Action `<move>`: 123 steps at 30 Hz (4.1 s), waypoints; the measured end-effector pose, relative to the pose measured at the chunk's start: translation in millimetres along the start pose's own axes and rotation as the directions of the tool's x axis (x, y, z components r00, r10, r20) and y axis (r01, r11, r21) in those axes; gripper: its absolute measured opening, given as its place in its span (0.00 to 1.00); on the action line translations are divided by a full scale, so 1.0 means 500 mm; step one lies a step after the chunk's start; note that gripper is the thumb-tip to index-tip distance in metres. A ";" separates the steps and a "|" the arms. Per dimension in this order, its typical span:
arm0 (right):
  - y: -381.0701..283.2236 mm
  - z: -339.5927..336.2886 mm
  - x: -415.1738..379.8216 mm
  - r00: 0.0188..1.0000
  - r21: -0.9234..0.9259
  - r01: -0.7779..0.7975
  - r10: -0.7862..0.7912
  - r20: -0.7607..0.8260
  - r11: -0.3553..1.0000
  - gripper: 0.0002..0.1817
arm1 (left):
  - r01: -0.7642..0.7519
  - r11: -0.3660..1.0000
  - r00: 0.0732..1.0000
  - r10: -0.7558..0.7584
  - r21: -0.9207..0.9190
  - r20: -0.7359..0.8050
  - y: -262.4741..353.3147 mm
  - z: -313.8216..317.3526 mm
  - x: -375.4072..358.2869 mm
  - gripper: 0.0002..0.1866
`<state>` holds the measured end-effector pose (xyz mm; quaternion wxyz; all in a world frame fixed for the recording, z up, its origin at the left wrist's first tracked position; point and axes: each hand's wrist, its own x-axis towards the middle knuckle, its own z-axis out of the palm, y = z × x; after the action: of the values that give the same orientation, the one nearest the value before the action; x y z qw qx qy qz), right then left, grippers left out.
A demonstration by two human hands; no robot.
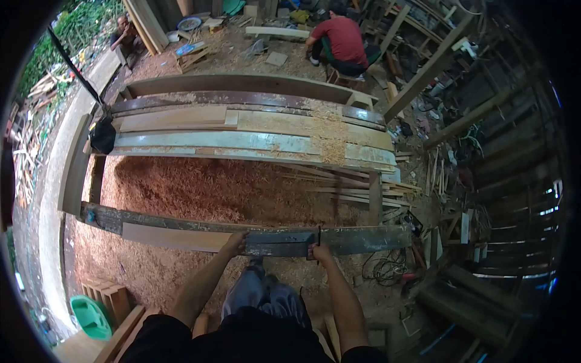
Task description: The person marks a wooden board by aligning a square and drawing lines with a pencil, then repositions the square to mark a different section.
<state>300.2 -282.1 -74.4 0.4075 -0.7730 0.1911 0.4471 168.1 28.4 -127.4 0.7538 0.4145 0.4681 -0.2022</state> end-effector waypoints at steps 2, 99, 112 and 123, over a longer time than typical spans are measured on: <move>0.021 -0.011 0.048 0.999 -0.032 -0.043 0.043 0.021 0.999 0.14 | -0.045 0.998 0.994 0.049 0.047 -0.094 0.004 0.009 0.003 0.21; -0.425 0.877 -0.540 0.149 0.139 0.833 -0.460 0.876 0.535 0.22 | -0.585 0.571 0.737 0.671 -0.576 -0.083 -0.246 -0.464 -0.503 0.26; -0.534 1.049 -0.474 0.114 -0.130 0.991 -0.597 0.794 0.016 0.18 | -0.732 0.552 0.422 0.828 0.399 -0.370 -0.082 -0.414 -0.596 0.23; -0.509 1.124 -0.246 0.165 -0.344 0.939 -0.904 0.395 0.021 0.35 | -0.848 0.523 0.428 0.583 -0.084 -0.691 -0.057 -0.518 -0.576 0.16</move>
<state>102.3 310.9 -3.7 0.3769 -0.7706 -0.4965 0.1327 -128.9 198.8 55.2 0.6500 0.4430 0.4760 0.3933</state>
